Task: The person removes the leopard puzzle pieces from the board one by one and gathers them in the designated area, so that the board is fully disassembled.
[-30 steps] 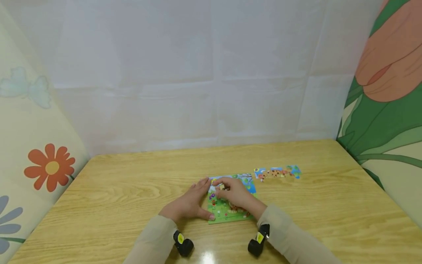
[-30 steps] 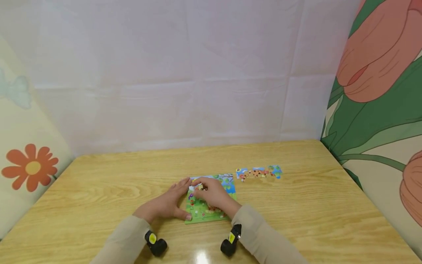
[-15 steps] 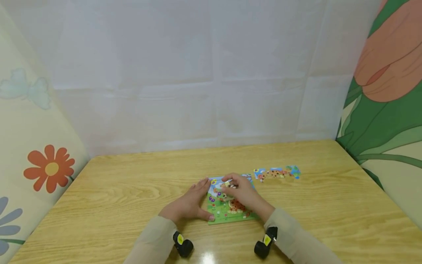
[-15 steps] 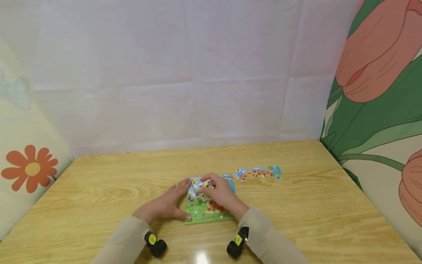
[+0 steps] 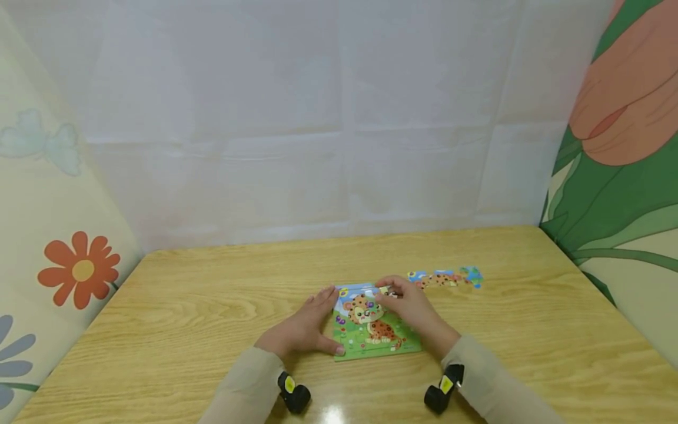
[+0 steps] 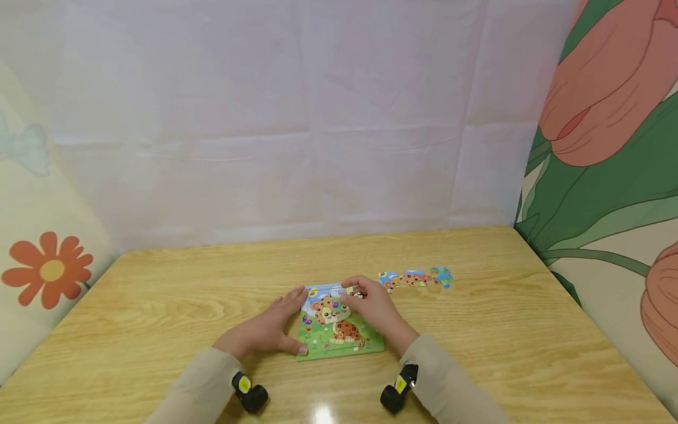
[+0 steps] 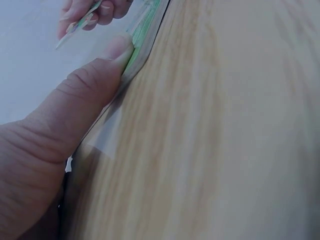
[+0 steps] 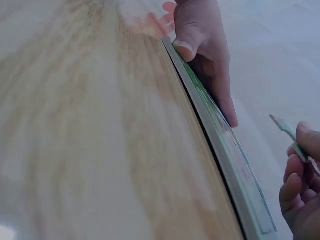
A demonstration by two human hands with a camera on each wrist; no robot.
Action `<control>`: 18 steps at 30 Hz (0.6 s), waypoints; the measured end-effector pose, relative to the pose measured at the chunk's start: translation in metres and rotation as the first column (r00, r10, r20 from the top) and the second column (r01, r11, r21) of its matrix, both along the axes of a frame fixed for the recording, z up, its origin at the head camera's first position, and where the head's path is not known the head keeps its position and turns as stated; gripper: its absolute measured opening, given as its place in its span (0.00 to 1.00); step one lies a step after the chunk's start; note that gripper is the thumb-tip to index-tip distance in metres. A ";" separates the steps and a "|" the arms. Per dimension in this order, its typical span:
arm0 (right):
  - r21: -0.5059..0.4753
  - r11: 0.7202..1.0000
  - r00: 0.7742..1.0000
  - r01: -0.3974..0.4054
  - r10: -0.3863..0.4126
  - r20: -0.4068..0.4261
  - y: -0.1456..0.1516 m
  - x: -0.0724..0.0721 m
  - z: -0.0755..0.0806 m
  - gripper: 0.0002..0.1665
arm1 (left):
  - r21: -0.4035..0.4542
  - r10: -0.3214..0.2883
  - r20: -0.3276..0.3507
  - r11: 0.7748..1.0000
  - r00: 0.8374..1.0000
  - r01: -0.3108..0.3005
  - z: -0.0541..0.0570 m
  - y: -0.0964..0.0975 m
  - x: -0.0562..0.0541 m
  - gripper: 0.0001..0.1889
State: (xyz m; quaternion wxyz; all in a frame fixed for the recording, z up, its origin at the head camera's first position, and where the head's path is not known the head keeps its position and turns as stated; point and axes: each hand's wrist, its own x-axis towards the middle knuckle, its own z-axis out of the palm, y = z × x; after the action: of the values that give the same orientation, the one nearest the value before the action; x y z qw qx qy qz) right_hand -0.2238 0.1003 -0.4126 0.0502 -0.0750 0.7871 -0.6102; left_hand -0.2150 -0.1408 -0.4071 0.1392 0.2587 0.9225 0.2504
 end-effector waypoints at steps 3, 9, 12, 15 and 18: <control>-0.039 0.999 0.999 0.027 -0.026 0.030 0.004 0.001 0.000 0.17 | -0.001 -0.004 -0.003 1.000 1.000 0.004 0.000 0.000 0.001 0.62; -0.093 0.994 0.996 0.060 -0.054 0.075 0.014 0.001 0.000 0.15 | -0.006 0.002 -0.001 1.000 1.000 -0.002 0.000 0.000 0.001 0.62; -0.067 0.996 0.997 0.065 -0.061 0.055 0.019 0.000 -0.002 0.14 | -0.011 0.000 -0.010 1.000 1.000 0.000 -0.001 0.000 0.000 0.62; -0.047 0.997 0.998 0.060 -0.059 0.023 0.025 -0.001 -0.002 0.15 | -0.015 -0.002 -0.018 1.000 1.000 0.002 -0.002 0.000 0.000 0.62; -0.047 0.997 0.999 0.054 -0.054 0.007 0.030 -0.002 -0.002 0.16 | -0.017 0.003 -0.013 1.000 1.000 -0.003 -0.002 0.000 0.000 0.62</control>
State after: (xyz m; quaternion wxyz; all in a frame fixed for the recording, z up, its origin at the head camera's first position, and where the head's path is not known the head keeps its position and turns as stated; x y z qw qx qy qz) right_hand -0.2259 0.1301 -0.4142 0.0341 -0.0533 0.7742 -0.6298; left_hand -0.2150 -0.1409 -0.4088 0.1352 0.2576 0.9259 0.2411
